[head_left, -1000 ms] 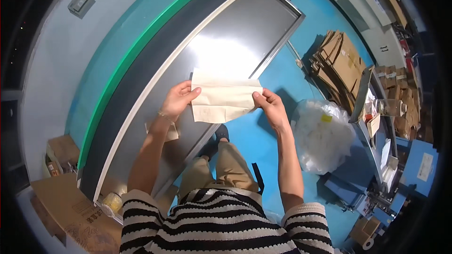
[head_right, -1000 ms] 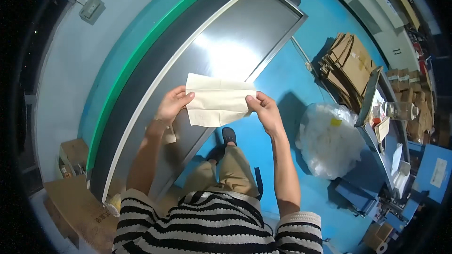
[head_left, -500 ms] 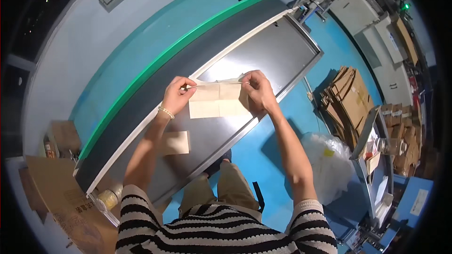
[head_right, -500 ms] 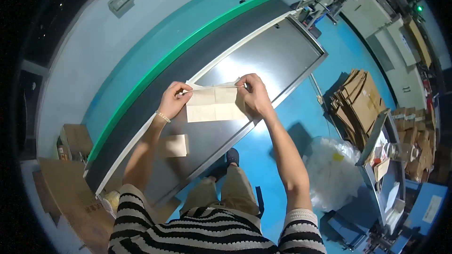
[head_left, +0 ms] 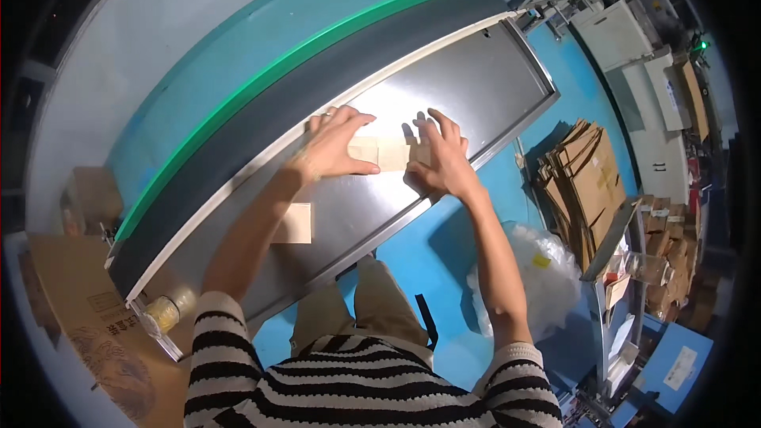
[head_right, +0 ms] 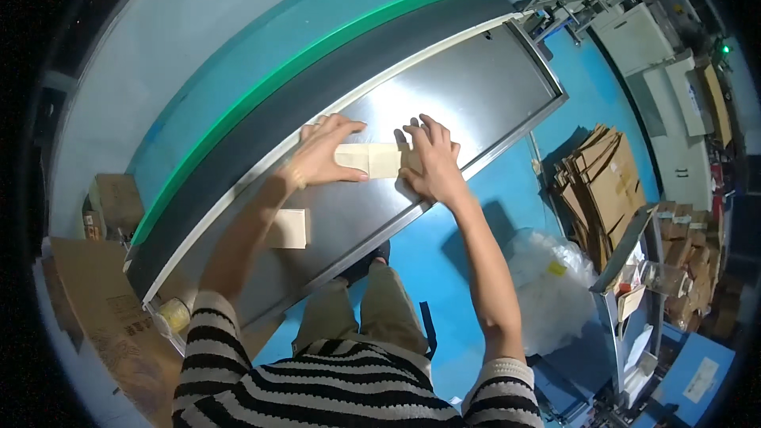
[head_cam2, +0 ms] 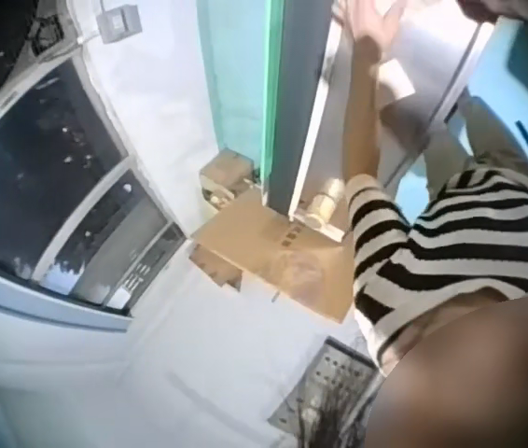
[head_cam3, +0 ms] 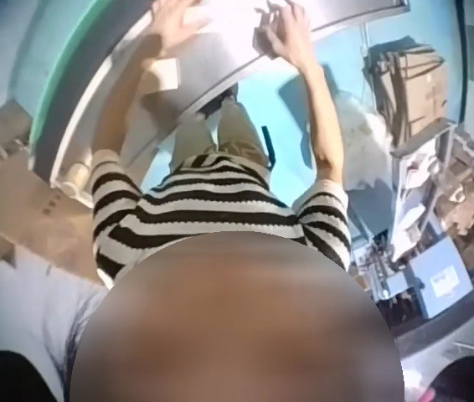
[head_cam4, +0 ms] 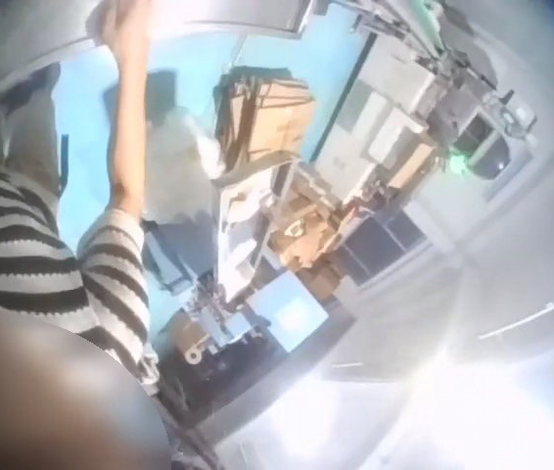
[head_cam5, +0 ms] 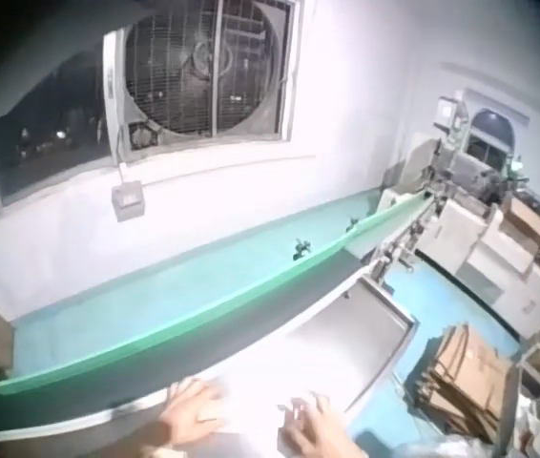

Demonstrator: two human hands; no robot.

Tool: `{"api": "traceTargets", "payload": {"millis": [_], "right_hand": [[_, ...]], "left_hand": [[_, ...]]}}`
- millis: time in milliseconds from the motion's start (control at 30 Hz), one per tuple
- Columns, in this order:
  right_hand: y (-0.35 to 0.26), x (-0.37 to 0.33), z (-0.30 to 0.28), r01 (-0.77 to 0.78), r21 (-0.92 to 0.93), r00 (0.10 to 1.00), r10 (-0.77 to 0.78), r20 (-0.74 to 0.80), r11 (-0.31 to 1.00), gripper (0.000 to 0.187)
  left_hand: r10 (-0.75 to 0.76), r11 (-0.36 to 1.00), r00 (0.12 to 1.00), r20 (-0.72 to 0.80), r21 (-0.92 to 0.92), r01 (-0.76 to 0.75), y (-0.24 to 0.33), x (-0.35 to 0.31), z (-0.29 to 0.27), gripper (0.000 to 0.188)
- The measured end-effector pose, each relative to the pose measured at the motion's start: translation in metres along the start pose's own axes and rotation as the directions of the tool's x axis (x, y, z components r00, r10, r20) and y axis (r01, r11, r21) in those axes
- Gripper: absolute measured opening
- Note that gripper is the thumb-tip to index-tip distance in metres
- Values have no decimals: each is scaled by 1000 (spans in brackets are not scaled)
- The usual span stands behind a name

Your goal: The recorder is inspecting and organizing stacks of paper products at a factory workstation, checking individual pieces and moving weights.

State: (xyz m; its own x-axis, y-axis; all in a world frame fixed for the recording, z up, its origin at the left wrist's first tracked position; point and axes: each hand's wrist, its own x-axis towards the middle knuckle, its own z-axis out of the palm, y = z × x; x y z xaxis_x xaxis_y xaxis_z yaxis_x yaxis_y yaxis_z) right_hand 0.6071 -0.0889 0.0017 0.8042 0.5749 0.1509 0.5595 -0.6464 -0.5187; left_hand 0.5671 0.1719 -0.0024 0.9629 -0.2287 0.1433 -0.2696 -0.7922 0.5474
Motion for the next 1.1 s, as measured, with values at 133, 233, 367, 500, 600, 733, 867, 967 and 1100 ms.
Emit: {"api": "traceTargets", "payload": {"millis": [133,233,367,500,600,733,867,967,1100], "right_hand": [[17,25,3,-209,-47,972,212,104,977,58],[15,18,3,-182,37,983,183,-8,983,49],[-19,-11,9,-128,201,949,179,-261,971,32],[-65,-34,22,-235,496,934,335,-123,836,34],[-87,-41,23,-160,400,953,247,-176,903,38],[-122,-48,21,-102,214,977,138,-161,972,40],[-175,-52,25,21,129,981,4,-192,991,30],[-211,-63,31,22,116,993,-9,-116,993,25],[-244,-79,37,76,81,996,-79,38,994,22]], "left_hand": [[-204,978,967,154,67,196,-11,28,24,66],[-241,970,943,228,89,226,-16,29,30,57],[-272,961,936,225,7,277,-10,13,34,35],[-365,918,899,241,-65,390,7,-14,35,26],[-160,920,971,177,-330,212,13,-33,24,25],[-174,316,925,339,-870,378,20,-74,-5,18],[-190,340,935,298,-874,348,29,-125,-39,17],[-250,493,954,167,-826,274,36,-169,-66,39],[-203,688,979,38,-705,170,24,-211,-85,45]]}}
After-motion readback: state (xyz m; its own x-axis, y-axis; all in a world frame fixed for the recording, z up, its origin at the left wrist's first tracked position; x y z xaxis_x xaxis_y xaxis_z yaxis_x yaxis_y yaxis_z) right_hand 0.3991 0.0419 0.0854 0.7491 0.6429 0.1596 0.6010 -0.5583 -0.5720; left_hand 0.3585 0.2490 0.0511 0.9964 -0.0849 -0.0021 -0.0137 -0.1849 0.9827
